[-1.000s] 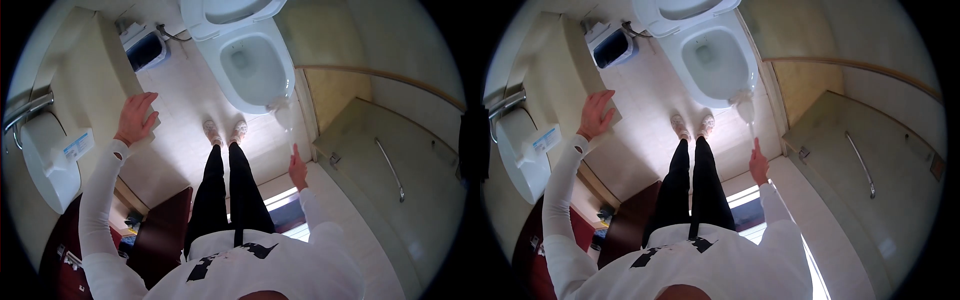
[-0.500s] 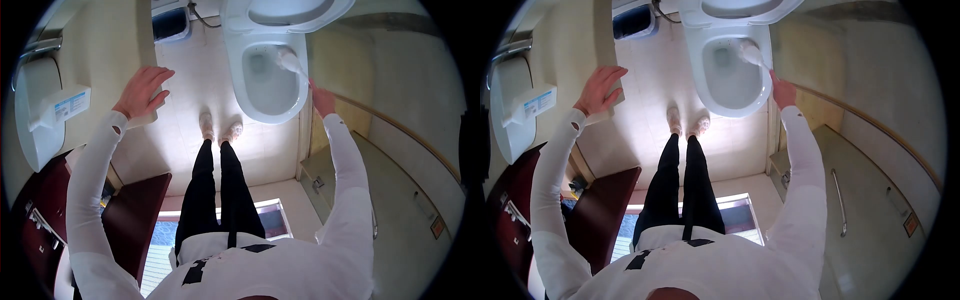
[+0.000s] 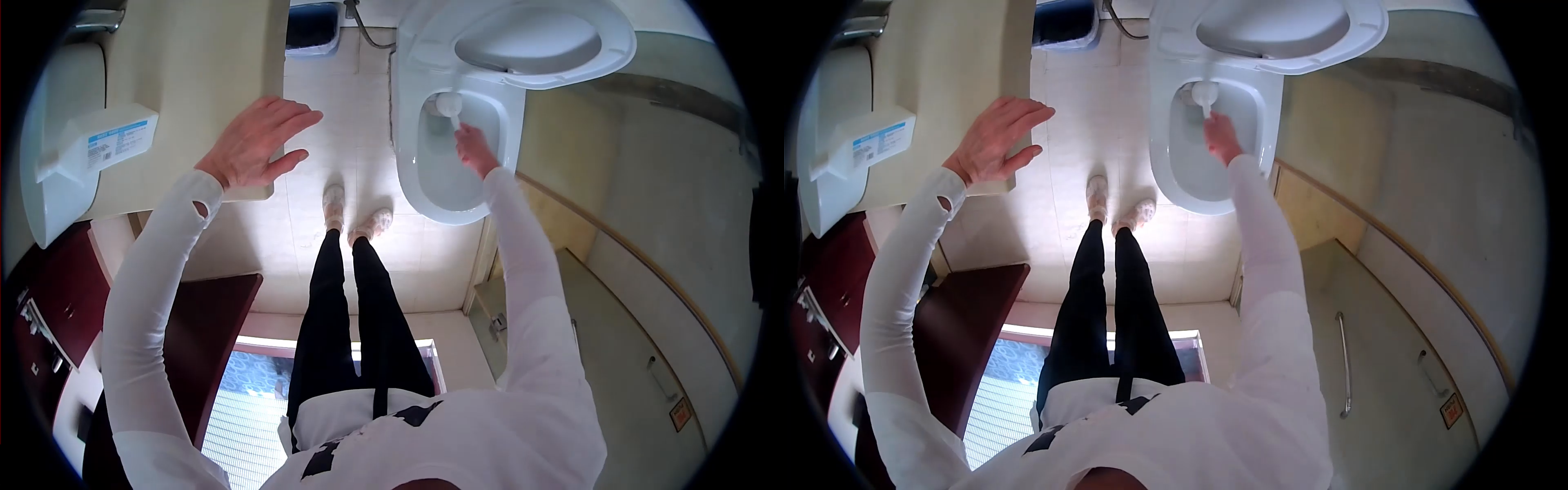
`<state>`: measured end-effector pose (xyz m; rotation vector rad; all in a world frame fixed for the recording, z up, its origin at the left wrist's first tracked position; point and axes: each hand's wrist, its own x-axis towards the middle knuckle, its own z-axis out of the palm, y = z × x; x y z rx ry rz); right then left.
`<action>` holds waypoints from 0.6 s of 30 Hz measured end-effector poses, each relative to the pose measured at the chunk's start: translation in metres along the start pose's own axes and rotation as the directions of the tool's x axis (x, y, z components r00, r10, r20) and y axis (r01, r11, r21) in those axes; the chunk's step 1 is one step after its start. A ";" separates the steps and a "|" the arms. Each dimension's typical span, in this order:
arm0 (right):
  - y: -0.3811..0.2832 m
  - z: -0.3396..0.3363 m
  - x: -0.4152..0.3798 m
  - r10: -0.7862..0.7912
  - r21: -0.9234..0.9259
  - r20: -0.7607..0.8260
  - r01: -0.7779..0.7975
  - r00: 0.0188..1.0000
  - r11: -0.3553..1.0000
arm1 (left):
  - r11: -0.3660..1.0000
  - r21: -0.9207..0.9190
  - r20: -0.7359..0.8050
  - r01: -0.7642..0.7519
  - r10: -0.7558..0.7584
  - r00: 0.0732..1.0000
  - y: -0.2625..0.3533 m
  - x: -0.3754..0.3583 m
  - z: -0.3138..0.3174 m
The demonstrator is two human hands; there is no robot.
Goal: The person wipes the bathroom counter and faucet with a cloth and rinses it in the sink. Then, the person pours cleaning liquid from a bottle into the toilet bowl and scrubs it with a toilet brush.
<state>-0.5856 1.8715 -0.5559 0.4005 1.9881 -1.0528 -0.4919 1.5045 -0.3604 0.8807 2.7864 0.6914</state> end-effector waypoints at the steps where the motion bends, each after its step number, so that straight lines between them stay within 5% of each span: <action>1: 0.076 0.014 0.035 -0.494 -0.527 0.287 0.566 0.821 0.634 | 1.000 -0.006 0.000 -0.003 0.003 1.000 -0.001 0.001 -0.002; 2: 0.151 0.027 0.071 -0.811 -0.770 0.471 0.611 0.348 -0.185 | 1.000 0.004 -0.013 -0.003 0.003 1.000 -0.002 0.002 -0.005; 3: 0.131 0.037 0.025 -0.692 -0.750 0.207 0.566 0.692 0.342 | 1.000 -0.017 0.002 0.005 -0.005 1.000 -0.001 0.002 -0.006; 4: 0.121 0.051 -0.039 -0.356 -0.561 0.014 0.302 0.934 0.771 | 0.999 -0.044 0.023 0.008 -0.007 1.000 0.000 0.002 -0.006; 7: 0.172 -0.019 -0.068 -0.101 -0.719 0.014 0.081 0.995 0.690 | 0.999 -0.049 0.032 0.006 -0.005 0.999 -0.002 0.001 -0.005; 10: 0.129 -0.088 -0.066 -0.031 -0.757 -0.089 -0.047 0.996 0.651 | 0.999 -0.050 0.004 -0.019 0.019 1.000 -0.005 0.000 0.000; 12: 0.131 -0.101 -0.034 -0.503 -0.741 -0.246 0.174 0.828 0.649 | 0.998 -0.056 0.009 -0.011 0.012 1.000 -0.005 0.001 -0.001; 13: 0.106 -0.098 -0.028 -0.507 -0.742 -0.237 0.182 0.829 0.645 | 0.998 -0.064 0.022 0.000 0.002 1.000 -0.004 0.001 -0.002; 14: 0.062 -0.085 -0.035 -0.253 -0.385 -0.290 0.130 0.923 0.914 | 0.998 -0.065 0.026 0.009 -0.007 1.000 -0.001 0.000 -0.003; 15: 0.033 -0.067 -0.034 0.008 0.040 -0.225 0.001 0.974 0.999 | 0.998 -0.065 0.045 0.017 -0.014 0.999 0.001 0.002 -0.004; 18: 0.033 -0.008 0.014 0.186 0.363 -0.086 -0.143 0.979 0.921 | 0.998 -0.065 0.061 0.027 -0.023 0.998 0.000 0.008 -0.006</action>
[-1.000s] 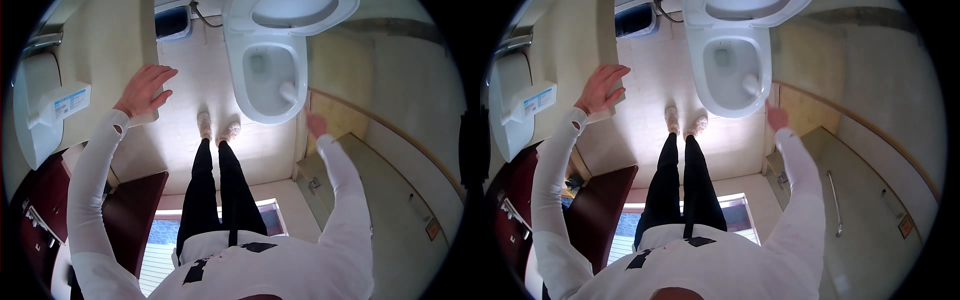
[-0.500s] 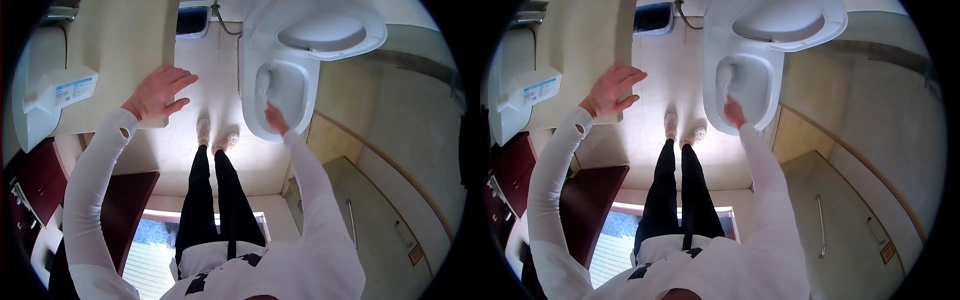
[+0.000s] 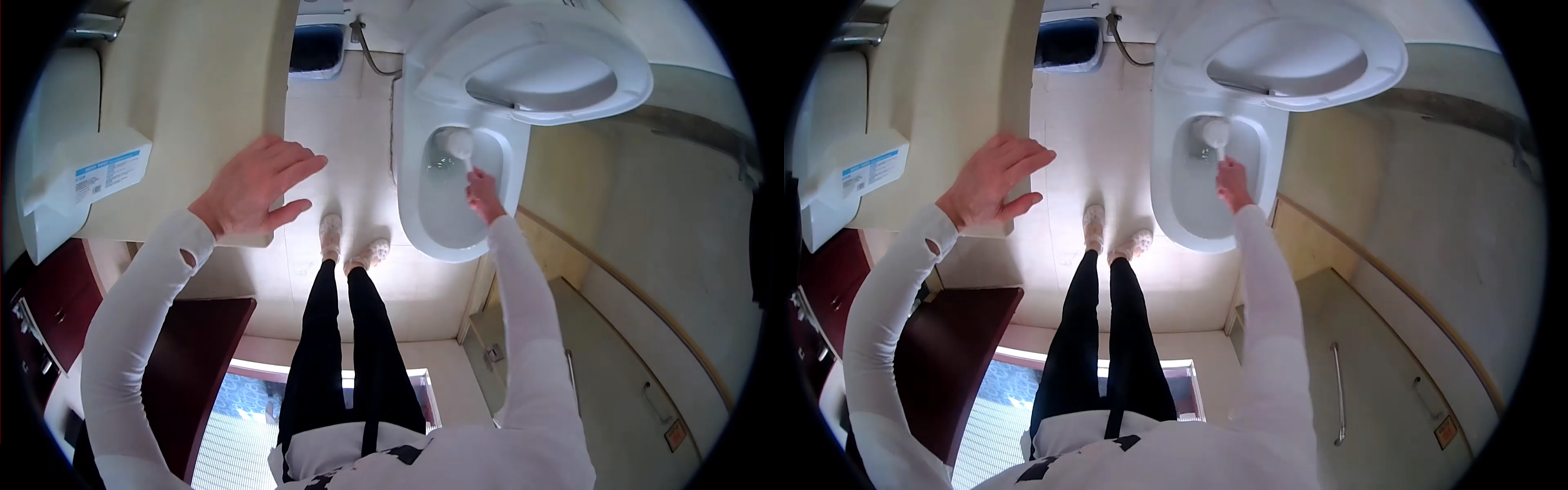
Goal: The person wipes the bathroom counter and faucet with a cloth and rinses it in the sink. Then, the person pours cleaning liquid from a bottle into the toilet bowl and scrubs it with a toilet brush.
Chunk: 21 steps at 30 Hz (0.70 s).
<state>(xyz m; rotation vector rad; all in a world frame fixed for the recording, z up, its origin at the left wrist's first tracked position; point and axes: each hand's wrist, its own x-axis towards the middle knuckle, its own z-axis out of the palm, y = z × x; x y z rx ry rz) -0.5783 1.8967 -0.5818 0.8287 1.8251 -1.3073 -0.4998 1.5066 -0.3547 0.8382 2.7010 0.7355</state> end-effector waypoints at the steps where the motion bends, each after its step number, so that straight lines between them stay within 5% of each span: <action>1: 0.022 0.015 0.022 0.011 0.066 0.010 -0.012 1.000 0.998 | 1.000 -0.016 0.001 0.004 -0.004 1.000 -0.001 -0.002 0.000; 8: -0.003 0.018 -0.059 0.018 0.220 0.006 -0.019 1.000 0.975 | 0.999 0.021 -0.030 -0.030 0.031 0.999 -0.001 -0.005 0.000; 12: 0.009 0.036 -0.024 0.030 0.436 0.064 -0.055 0.998 0.898 | 1.000 0.021 -0.049 -0.021 0.022 0.999 -0.006 -0.004 0.001; 14: 0.035 0.064 0.005 0.144 0.701 0.128 -0.193 0.981 0.687 | 1.000 0.005 -0.030 -0.007 0.007 1.000 -0.008 -0.006 0.004; 16: 0.036 0.082 -0.003 0.185 0.715 0.152 -0.237 0.971 0.657 | 1.000 -0.007 -0.012 0.004 -0.004 1.000 -0.005 -0.007 0.001; 21: -0.015 0.050 -0.065 0.049 0.542 0.190 -0.146 0.981 0.827 | 1.000 0.014 0.002 -0.010 0.010 1.000 -0.002 -0.002 -0.004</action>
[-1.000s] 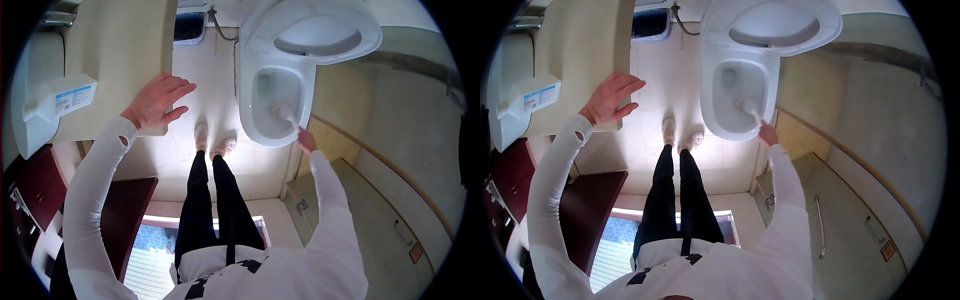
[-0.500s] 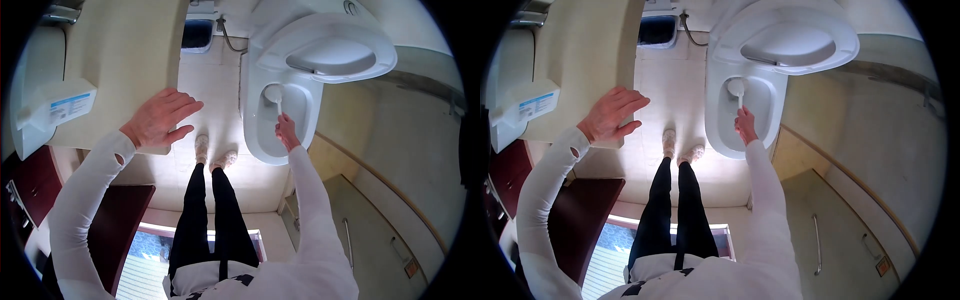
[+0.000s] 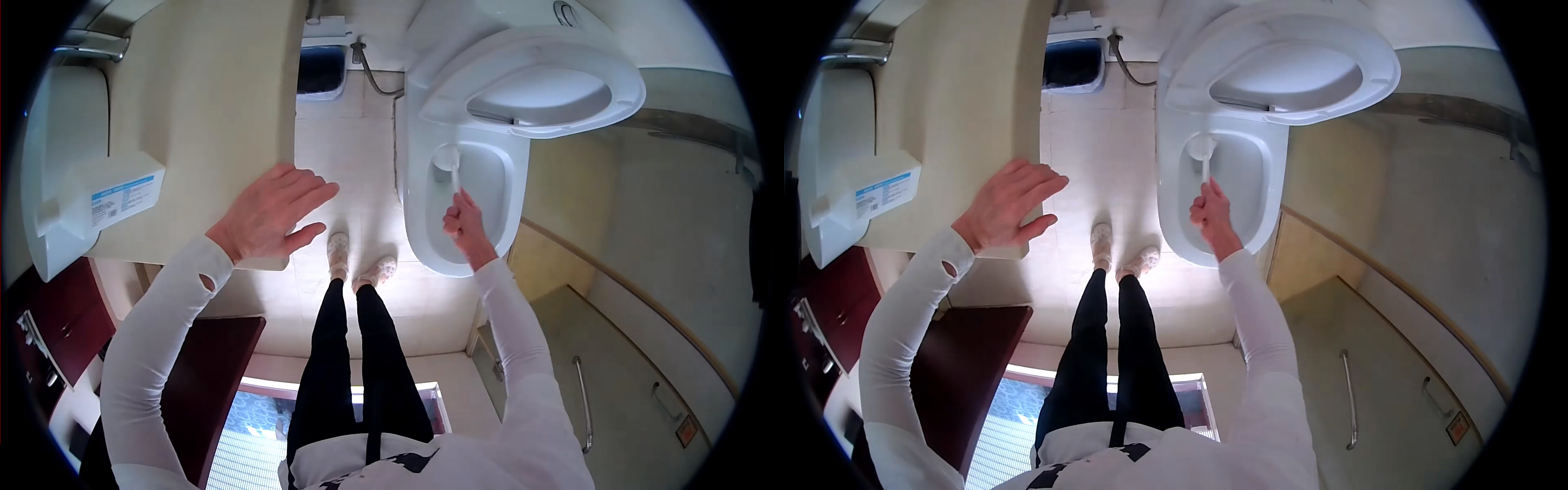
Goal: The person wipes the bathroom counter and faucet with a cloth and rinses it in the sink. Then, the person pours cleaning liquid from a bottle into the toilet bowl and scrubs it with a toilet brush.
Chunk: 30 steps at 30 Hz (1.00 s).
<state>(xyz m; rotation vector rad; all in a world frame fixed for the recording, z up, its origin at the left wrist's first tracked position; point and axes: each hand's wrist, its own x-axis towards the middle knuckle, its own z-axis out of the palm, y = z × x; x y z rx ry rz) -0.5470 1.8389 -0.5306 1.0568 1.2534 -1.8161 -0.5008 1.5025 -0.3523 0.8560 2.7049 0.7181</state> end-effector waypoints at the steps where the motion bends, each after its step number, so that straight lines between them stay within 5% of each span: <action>1: -0.006 -0.006 0.000 0.000 -0.002 -0.015 0.000 1.000 1.000 | 1.000 0.001 0.005 0.006 -0.006 1.000 0.001 -0.001 0.003; 3: -0.010 -0.018 0.031 -0.026 -0.003 -0.039 0.025 0.999 1.000 | 1.000 -0.013 0.004 0.016 -0.016 1.000 0.002 -0.002 0.004; 5: 0.002 -0.042 0.077 0.172 0.184 -0.134 -0.146 0.976 0.972 | 0.999 -0.026 -0.002 0.028 -0.028 1.000 0.000 0.001 0.004; 7: 0.020 -0.034 0.076 0.204 0.195 -0.105 -0.181 0.973 0.964 | 1.000 -0.023 -0.056 -0.011 0.010 0.998 0.001 0.000 0.004; 9: 0.033 -0.009 0.032 0.045 -0.141 -0.116 -0.061 0.992 0.988 | 1.000 -0.020 -0.055 -0.021 0.020 0.998 0.002 -0.001 0.005; 13: 0.010 -0.003 -0.008 0.039 -0.205 -0.032 -0.045 0.999 0.978 | 1.000 -0.012 -0.055 -0.019 0.018 0.998 0.001 0.000 0.005; 16: -0.008 -0.040 0.056 0.066 0.138 -0.057 -0.058 0.996 0.989 | 1.000 -0.016 -0.043 -0.005 0.004 0.999 0.001 0.000 0.005; 19: 0.024 -0.045 0.092 0.082 0.295 -0.013 -0.075 0.997 0.953 | 1.000 -0.006 -0.046 -0.008 0.007 0.999 0.002 0.001 0.004; 22: 0.074 -0.019 0.074 -0.039 -0.046 -0.101 0.035 0.994 0.998 | 1.000 -0.008 -0.035 -0.010 0.009 0.999 0.004 0.001 0.002; 23: 0.074 -0.014 0.032 -0.076 -0.309 -0.035 0.061 0.997 0.949 | 1.000 -0.013 -0.030 -0.021 0.021 0.999 0.005 0.000 0.002; 24: 0.080 -0.029 0.012 -0.190 -0.744 0.049 0.163 0.981 0.648 | 1.000 -0.015 -0.024 -0.012 0.012 1.000 0.004 0.000 0.002; 26: 0.116 -0.097 0.007 -0.528 -0.877 0.375 0.476 0.762 0.065 | 1.000 -0.022 -0.022 -0.009 0.008 1.000 0.005 0.001 0.004; 28: 0.115 -0.170 -0.008 -0.331 -0.956 0.256 0.289 0.908 0.053 | 1.000 -0.004 -0.042 -0.022 0.022 0.999 0.003 0.000 0.003; 29: 0.106 -0.210 -0.015 -0.314 -0.951 0.308 0.288 0.898 -0.110 | 1.000 -0.003 -0.037 -0.026 0.025 0.999 0.004 0.000 0.003; 30: 0.080 -0.234 -0.020 -0.299 -0.978 0.207 0.188 0.931 -0.091 | 1.000 -0.008 -0.039 -0.027 0.026 0.999 0.003 -0.001 0.004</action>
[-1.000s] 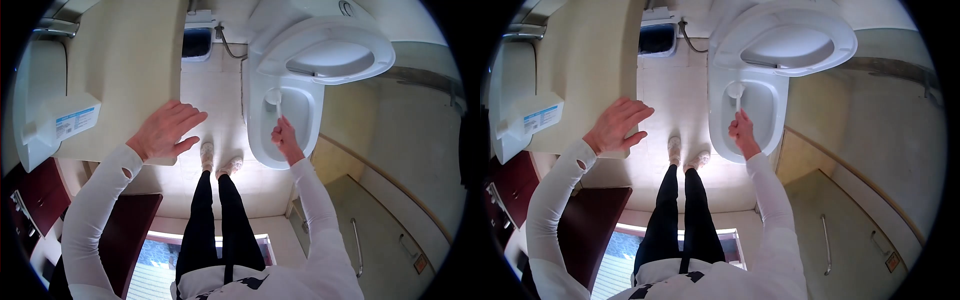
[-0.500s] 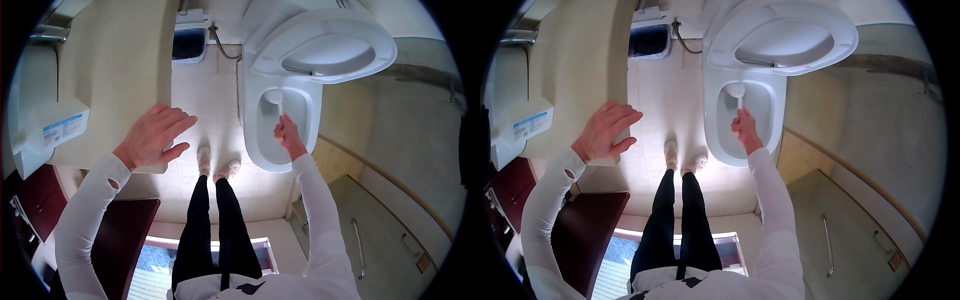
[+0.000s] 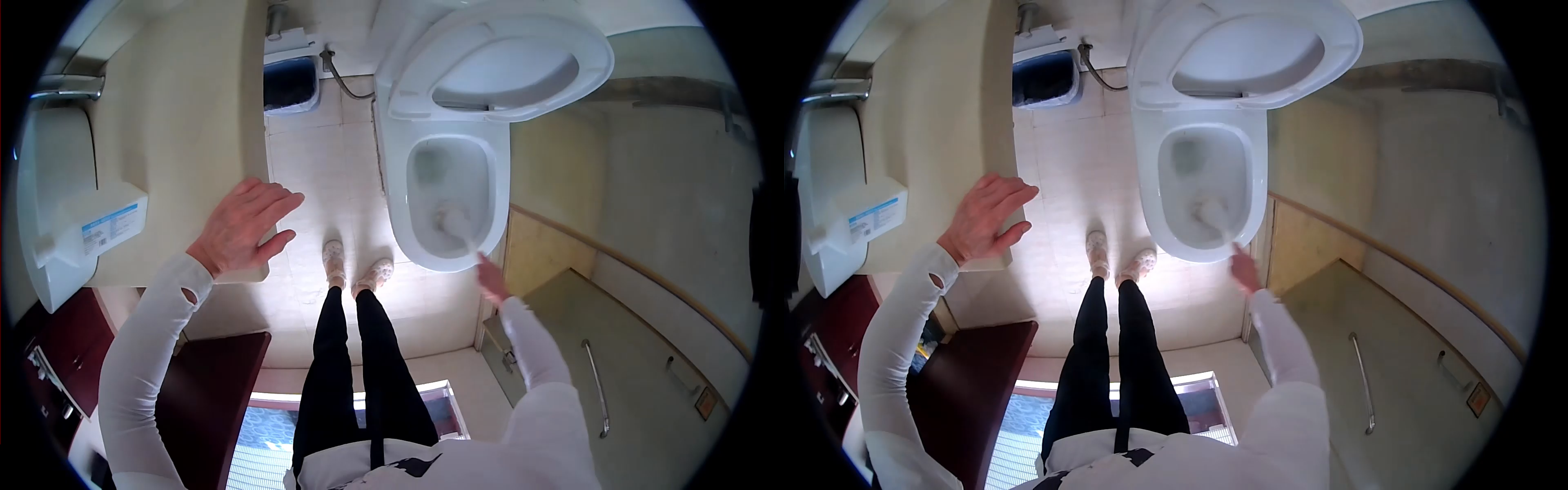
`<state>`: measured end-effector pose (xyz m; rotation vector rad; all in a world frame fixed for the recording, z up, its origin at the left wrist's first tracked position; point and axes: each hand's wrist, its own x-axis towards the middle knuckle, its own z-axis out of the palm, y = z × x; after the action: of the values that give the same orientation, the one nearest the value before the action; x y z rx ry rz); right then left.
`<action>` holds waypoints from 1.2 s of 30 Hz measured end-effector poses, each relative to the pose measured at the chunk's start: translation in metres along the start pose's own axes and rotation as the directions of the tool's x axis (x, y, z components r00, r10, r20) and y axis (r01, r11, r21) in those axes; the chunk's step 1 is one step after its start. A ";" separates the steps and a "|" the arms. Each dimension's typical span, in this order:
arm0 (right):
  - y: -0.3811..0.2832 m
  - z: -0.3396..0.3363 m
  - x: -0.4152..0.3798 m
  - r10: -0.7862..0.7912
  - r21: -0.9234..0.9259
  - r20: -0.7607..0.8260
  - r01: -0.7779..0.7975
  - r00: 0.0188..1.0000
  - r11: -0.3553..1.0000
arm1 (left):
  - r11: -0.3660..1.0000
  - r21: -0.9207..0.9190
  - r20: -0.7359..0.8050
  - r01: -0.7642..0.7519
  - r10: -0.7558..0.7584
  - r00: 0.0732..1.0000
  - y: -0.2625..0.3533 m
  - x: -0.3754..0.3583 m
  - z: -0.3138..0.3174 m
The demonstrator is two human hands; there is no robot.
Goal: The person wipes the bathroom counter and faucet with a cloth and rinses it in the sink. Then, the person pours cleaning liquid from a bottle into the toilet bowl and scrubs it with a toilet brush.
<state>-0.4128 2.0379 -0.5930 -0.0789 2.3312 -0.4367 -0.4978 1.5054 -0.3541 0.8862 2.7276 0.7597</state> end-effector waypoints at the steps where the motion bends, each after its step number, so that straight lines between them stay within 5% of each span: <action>1: 0.009 -0.026 0.003 0.103 -0.015 0.026 -0.103 0.994 0.995 | 1.000 -0.005 -0.003 -0.001 0.001 1.000 -0.001 0.000 0.001; 3: -0.009 -0.075 0.038 0.071 -0.042 -0.134 -0.078 0.988 0.996 | 1.000 0.002 -0.006 -0.005 0.005 1.000 0.001 0.003 -0.003; 4: -0.022 -0.081 0.069 0.074 0.122 -0.186 -0.051 0.980 0.991 | 1.000 0.008 -0.010 -0.005 0.005 1.000 0.002 0.003 -0.003; 5: -0.041 -0.077 0.102 -0.009 0.470 -0.352 0.186 0.936 0.863 | 1.000 0.005 0.001 -0.005 0.005 1.000 0.003 0.003 -0.001; 6: -0.057 -0.059 0.125 0.110 0.875 -0.128 0.060 0.986 0.480 | 1.000 0.019 0.005 0.003 -0.003 1.000 0.002 0.003 -0.002; 7: -0.117 -0.073 0.106 0.074 0.762 -0.049 -0.011 0.996 0.648 | 1.000 0.025 0.012 0.007 -0.007 1.000 0.003 0.003 -0.001; 10: -0.151 0.026 0.085 0.018 0.644 -0.148 0.083 0.989 0.761 | 0.998 0.053 -0.007 -0.026 0.026 1.000 0.002 0.003 0.001; 12: -0.157 0.033 0.051 -0.015 0.576 -0.190 0.124 0.982 0.808 | 0.999 0.047 0.001 -0.021 0.021 1.000 0.003 0.002 0.002; 13: -0.175 0.003 0.026 0.116 0.839 0.077 -0.127 0.990 0.530 | 0.999 0.047 0.008 -0.013 0.013 1.000 0.002 0.003 0.001; 14: -0.185 -0.015 0.012 0.133 0.909 0.368 -0.386 0.920 0.154 | 0.999 0.049 0.015 -0.021 0.021 1.000 0.003 0.004 0.001; 17: -0.186 -0.025 0.036 0.116 0.945 0.326 -0.323 0.938 -0.045 | 0.998 0.063 0.031 -0.025 0.023 0.999 0.006 0.005 -0.001; 19: -0.186 -0.026 0.090 0.123 0.944 0.295 -0.269 0.948 -0.191 | 0.995 0.099 0.044 -0.006 0.002 0.999 0.009 0.009 -0.003; 21: -0.171 -0.012 0.130 0.072 0.686 0.442 -0.285 0.894 -0.670 | 0.997 0.072 0.059 -0.019 0.015 0.998 0.008 0.009 -0.001; 23: -0.175 -0.002 0.140 0.056 0.668 0.437 -0.282 0.898 -0.688 | 0.998 0.066 0.016 -0.009 0.008 1.000 0.006 0.010 -0.002; 25: -0.186 0.008 0.117 -0.130 0.471 0.397 -0.323 0.909 -0.821 | 0.998 0.065 0.036 -0.009 0.006 0.999 0.009 0.011 -0.003; 28: -0.190 -0.001 0.111 -0.183 0.534 0.309 -0.329 0.933 -0.779 | 0.997 0.081 0.040 -0.016 0.012 0.999 0.008 0.016 -0.003; 33: -0.167 0.004 0.125 -0.325 0.119 0.308 -0.376 0.894 -0.919 | 0.997 0.079 0.071 0.014 -0.019 0.997 0.009 0.010 -0.002; 36: -0.178 -0.008 0.111 -0.388 0.195 0.272 -0.445 0.881 -0.874 | 0.995 0.100 0.047 -0.018 0.013 0.999 0.008 0.013 -0.002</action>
<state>-0.5105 1.8528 -0.6033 1.1239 -0.3358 -2.2589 -0.5047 1.5174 -0.3484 0.9343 2.7419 0.6020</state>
